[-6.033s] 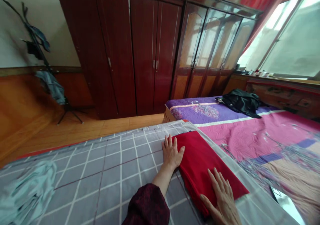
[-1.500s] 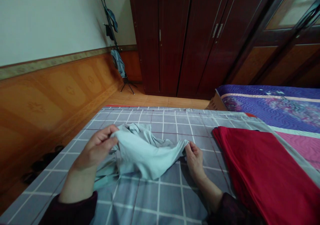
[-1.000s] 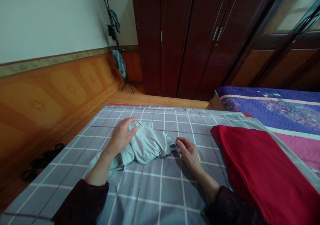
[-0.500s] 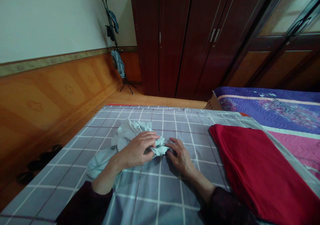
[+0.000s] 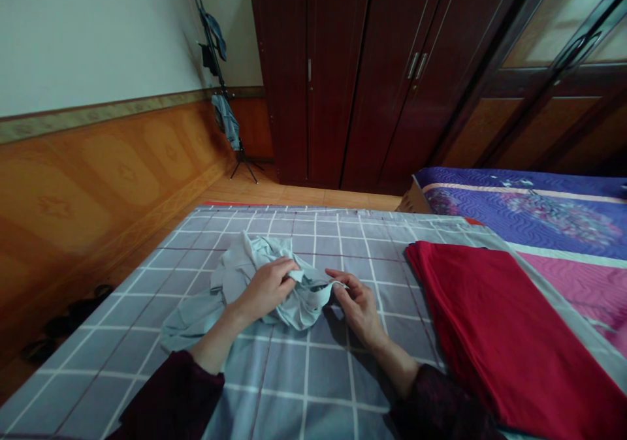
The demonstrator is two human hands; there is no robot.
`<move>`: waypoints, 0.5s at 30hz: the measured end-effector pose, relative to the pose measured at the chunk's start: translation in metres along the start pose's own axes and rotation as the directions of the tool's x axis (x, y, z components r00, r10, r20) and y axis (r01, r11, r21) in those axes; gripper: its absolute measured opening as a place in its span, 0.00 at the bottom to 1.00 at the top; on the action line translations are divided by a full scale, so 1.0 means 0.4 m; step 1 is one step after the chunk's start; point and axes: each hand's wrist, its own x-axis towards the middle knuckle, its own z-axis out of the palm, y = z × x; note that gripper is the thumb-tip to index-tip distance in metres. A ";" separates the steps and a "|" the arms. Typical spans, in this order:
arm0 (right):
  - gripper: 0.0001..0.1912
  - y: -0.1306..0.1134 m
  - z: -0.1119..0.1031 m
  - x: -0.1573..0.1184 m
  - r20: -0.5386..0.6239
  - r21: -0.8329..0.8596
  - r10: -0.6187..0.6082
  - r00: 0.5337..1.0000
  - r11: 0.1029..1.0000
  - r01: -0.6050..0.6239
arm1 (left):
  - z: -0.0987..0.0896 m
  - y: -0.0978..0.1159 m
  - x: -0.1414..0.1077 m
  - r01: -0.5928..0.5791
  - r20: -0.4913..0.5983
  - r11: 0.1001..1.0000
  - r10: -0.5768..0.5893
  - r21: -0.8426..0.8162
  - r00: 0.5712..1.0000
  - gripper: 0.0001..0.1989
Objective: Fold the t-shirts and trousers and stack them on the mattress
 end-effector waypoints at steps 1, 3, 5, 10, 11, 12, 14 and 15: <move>0.15 -0.001 -0.004 0.004 -0.028 0.022 0.012 1.000 1.000 -0.012 | -0.019 -0.003 -0.001 0.026 -0.093 0.999 -0.030 -0.047 0.995 0.08; 0.15 -0.003 -0.014 0.014 -0.084 0.048 0.027 0.996 0.999 -0.023 | -0.065 -0.003 -0.008 0.023 -0.284 0.988 -0.067 -0.154 0.956 0.05; 0.16 -0.005 -0.022 0.023 -0.121 0.069 0.040 0.992 0.997 -0.032 | -0.105 0.002 -0.017 -0.044 -0.412 0.961 -0.075 -0.272 0.908 0.06; 0.16 -0.001 -0.012 0.019 -0.027 0.075 0.041 0.999 0.996 -0.038 | -0.130 0.028 -0.035 -0.196 -0.490 0.849 -0.082 -0.490 0.868 0.06; 0.15 0.000 -0.007 0.014 0.013 0.055 0.040 0.999 0.998 -0.041 | -0.128 0.036 -0.038 -0.211 -0.484 0.844 -0.065 -0.493 0.872 0.06; 0.14 0.001 -0.003 0.010 0.056 0.019 0.036 0.998 0.999 -0.037 | -0.127 0.044 -0.042 -0.225 -0.476 0.843 -0.041 -0.488 0.879 0.06; 0.14 0.001 0.001 0.002 0.137 -0.097 -0.002 0.991 0.995 0.016 | -0.127 0.062 -0.051 -0.266 -0.474 0.843 0.015 -0.468 0.881 0.06; 0.19 0.002 0.002 -0.001 0.180 -0.160 -0.045 0.983 0.984 0.074 | -0.129 0.071 -0.056 -0.294 -0.481 0.838 0.043 -0.460 0.875 0.06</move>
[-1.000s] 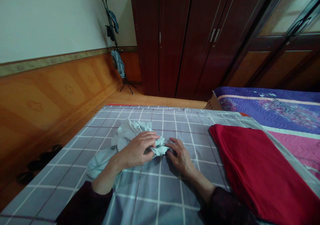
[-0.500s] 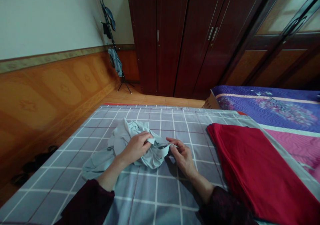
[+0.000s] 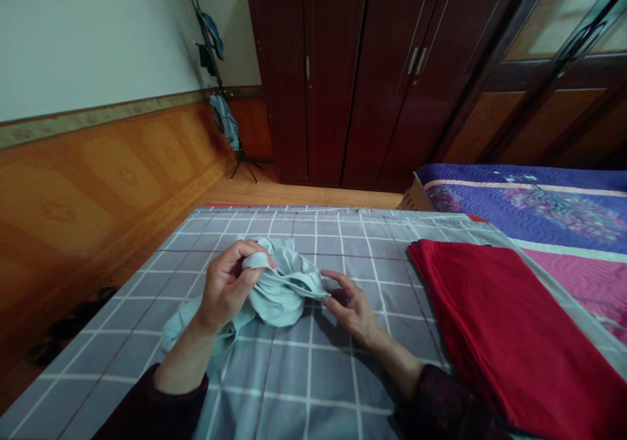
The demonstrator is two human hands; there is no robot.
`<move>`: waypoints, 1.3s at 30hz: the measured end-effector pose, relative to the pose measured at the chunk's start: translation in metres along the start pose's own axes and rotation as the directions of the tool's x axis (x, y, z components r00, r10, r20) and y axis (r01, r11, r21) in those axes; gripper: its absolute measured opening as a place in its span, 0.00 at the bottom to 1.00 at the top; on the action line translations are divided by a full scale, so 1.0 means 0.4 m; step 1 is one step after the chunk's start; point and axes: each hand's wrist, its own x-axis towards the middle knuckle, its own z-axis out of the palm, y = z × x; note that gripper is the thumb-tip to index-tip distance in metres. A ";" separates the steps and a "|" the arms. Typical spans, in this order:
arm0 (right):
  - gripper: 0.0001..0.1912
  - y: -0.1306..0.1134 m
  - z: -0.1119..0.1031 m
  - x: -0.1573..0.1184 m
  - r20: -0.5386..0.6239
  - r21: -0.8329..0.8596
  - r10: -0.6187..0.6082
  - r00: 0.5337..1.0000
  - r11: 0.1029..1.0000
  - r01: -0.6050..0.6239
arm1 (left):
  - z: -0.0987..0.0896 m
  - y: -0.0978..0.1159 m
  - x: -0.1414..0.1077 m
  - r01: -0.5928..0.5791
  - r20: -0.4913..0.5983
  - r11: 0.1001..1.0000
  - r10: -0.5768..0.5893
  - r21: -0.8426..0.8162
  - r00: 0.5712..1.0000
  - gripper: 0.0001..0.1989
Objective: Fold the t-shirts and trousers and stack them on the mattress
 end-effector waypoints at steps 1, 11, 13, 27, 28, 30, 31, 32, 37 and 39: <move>0.25 0.001 0.001 -0.002 0.038 -0.070 -0.061 0.997 0.996 0.064 | 0.000 0.011 -0.003 -0.031 0.005 0.999 0.031 -0.013 0.999 0.05; 0.16 0.019 0.022 0.018 0.051 -0.194 -0.230 0.972 0.952 0.235 | 0.010 0.073 -0.030 -0.112 0.055 0.993 0.110 0.038 0.992 0.06; 0.15 0.011 0.018 0.025 -0.012 -0.134 -0.190 0.982 0.973 0.187 | 0.008 0.072 -0.026 -0.122 0.050 0.985 0.117 0.118 0.992 0.06; 0.11 -0.296 -0.201 0.075 -0.584 0.130 -0.082 0.807 0.973 0.193 | -0.040 -0.005 0.001 0.211 0.132 0.889 -0.285 0.406 0.949 0.20; 0.11 -0.316 -0.215 0.075 -0.592 0.076 -0.106 0.799 0.980 0.186 | -0.037 -0.006 0.004 0.225 0.152 0.872 -0.318 0.435 0.936 0.16; 0.11 -0.351 -0.244 0.074 -0.588 -0.060 -0.163 0.792 0.986 0.158 | -0.037 -0.009 0.017 0.247 0.167 0.857 -0.353 0.452 0.921 0.11; 0.11 -0.365 -0.257 0.074 -0.577 -0.125 -0.189 0.794 0.982 0.143 | -0.041 -0.011 0.027 0.254 0.158 0.863 -0.351 0.437 0.923 0.10; 0.12 -0.377 -0.270 0.074 -0.564 -0.180 -0.212 0.798 0.975 0.132 | -0.047 -0.013 0.039 0.255 0.135 0.875 -0.335 0.412 0.933 0.10; 0.15 -0.404 -0.320 0.075 -0.466 -0.322 -0.222 0.856 0.944 0.069 | -0.083 -0.004 0.106 0.173 -0.047 0.943 -0.167 0.285 0.985 0.11; 0.18 -0.405 -0.326 0.069 -0.420 -0.374 -0.197 0.886 0.927 0.029 | -0.093 0.011 0.123 0.154 -0.092 0.951 -0.134 0.267 0.987 0.11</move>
